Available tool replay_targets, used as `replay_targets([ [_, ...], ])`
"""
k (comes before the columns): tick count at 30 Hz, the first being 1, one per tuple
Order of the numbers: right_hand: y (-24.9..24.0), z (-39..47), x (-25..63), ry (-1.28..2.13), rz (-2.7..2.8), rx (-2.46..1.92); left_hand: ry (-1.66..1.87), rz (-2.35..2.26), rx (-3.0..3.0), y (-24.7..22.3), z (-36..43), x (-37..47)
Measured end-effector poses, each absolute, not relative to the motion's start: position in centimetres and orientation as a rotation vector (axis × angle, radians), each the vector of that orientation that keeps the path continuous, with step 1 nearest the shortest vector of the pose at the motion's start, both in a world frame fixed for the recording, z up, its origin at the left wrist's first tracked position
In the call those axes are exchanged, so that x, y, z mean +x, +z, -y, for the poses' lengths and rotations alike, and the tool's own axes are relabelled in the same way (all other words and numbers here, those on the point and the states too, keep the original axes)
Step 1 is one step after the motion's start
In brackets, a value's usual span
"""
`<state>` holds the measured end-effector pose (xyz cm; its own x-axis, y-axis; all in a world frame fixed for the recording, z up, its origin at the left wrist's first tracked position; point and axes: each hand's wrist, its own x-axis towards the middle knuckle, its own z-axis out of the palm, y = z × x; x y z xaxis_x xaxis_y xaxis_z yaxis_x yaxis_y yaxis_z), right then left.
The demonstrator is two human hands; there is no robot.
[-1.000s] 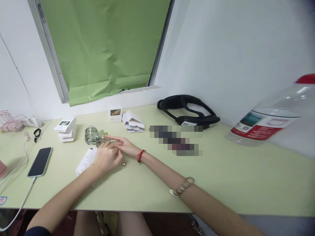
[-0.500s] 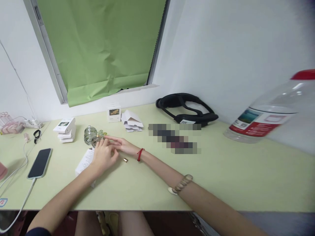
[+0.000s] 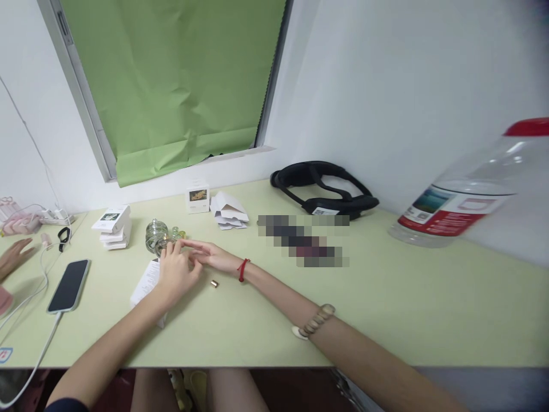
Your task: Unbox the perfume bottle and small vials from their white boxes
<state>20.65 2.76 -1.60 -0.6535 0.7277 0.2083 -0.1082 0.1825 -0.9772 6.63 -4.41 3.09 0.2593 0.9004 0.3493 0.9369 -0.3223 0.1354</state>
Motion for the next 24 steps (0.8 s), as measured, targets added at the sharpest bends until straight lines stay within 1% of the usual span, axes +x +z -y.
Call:
replay_targets([
  [7, -1.9, -2.6, 20.0, 1.365, 1.878, -0.655, -0.462, 1.787, -2.343, 3.1, 4.5, 6.7],
  [13, -1.4, -2.6, 20.6, 1.180, 2.002, -1.000, -0.423, 1.820, -2.320, 3.5, 4.6, 6.8],
  [16, -0.7, -2.5, 21.4, 1.138, 2.099, -1.075, -0.390, 1.833, -2.323, 3.6, 4.7, 6.8],
  [20, 0.9, -1.9, 22.7, 1.314, 2.175, -1.067, -0.400, 1.850, -2.320, 3.7, 4.8, 6.9],
  [24, 2.5, -1.4, 23.9, 1.634, 2.239, -1.179, -0.406, 1.865, -2.312, 3.7, 4.9, 6.9],
])
